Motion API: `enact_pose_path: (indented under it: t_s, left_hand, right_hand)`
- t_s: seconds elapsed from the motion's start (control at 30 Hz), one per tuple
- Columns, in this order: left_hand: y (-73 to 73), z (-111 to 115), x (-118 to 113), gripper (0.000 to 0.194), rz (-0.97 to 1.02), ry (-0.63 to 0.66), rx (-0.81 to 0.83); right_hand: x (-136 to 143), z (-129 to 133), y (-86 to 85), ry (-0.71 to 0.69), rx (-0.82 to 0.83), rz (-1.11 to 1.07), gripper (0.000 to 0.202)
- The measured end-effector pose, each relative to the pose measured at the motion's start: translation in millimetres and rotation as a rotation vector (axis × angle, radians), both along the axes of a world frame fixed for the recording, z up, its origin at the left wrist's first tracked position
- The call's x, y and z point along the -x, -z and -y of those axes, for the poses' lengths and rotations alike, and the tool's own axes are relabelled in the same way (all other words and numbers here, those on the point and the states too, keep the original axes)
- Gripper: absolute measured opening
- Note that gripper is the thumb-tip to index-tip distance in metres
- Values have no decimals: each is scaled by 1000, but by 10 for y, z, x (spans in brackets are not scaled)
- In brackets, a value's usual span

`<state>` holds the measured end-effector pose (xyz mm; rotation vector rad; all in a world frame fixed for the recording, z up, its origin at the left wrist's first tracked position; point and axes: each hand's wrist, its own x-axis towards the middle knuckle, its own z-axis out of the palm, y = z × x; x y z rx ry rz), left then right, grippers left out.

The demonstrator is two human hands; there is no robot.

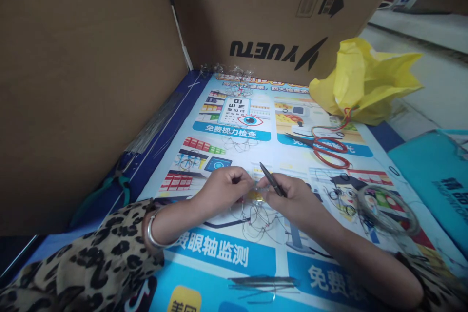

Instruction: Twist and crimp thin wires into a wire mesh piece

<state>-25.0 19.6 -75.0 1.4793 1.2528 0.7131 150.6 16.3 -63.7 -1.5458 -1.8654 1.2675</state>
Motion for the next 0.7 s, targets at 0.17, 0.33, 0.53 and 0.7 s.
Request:
enact_pose_path:
  t_s: [0.17, 0.33, 0.53, 0.7]
  left_hand:
    - [-27, -7, -1, 16, -115, 15, -143]
    - [-61, -23, 9, 18, -170, 93, -271]
    - [-82, -40, 30, 17, -189, 147, -324]
    - [-61, -92, 71, 16, -160, 255, -349]
  right_hand:
    - [5, 1, -13, 1, -24, 13, 18]
    - [6, -2, -2, 0, -42, 18, 16]
    - [-6, -1, 28, -10, -47, 8, 16]
    - [-26, -5, 29, -29, -36, 4, 15]
